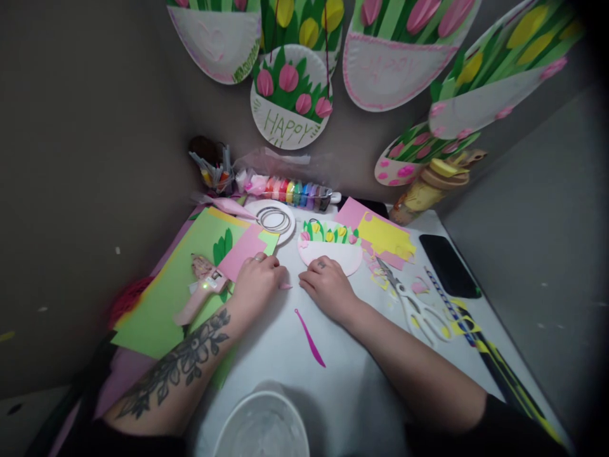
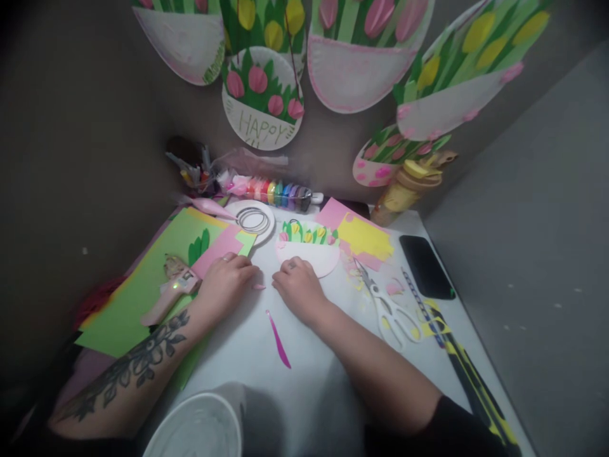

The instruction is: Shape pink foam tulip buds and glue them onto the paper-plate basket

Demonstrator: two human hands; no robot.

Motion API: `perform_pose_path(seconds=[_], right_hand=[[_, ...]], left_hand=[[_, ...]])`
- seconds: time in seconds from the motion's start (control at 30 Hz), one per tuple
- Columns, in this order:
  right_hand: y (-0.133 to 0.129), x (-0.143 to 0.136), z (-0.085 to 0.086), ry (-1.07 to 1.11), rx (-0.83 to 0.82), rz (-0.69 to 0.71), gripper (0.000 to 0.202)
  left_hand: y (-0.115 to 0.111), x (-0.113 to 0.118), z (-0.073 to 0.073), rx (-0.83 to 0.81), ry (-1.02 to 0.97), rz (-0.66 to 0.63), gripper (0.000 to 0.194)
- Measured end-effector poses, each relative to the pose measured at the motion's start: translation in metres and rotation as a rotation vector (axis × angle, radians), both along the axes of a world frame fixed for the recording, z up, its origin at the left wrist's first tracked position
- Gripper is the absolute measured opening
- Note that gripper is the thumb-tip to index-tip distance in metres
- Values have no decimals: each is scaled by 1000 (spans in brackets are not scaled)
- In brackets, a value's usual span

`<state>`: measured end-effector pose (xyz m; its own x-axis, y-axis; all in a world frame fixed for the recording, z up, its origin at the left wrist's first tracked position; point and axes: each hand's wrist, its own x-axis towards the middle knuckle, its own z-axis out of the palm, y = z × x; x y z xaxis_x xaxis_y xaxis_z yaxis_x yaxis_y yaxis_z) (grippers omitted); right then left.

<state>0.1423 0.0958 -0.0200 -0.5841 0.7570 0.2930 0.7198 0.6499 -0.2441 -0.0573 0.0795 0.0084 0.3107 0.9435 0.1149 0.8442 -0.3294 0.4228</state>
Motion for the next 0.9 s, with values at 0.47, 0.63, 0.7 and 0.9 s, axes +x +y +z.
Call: perform_pose_path(seconds=[0.47, 0.63, 0.7, 0.9], right_hand=[[7, 7, -1, 234, -63, -12, 21], [9, 12, 10, 644, -42, -186, 20], [6, 13, 19, 704, -59, -129, 20], [-20, 1, 45, 363, -605, 803, 69]], left_hand=[[4, 3, -9, -48, -86, 6, 25], [0, 2, -2, -34, -237, 151, 9], [-1, 2, 3, -67, -375, 174, 16], [1, -2, 9, -50, -573, 178, 20]])
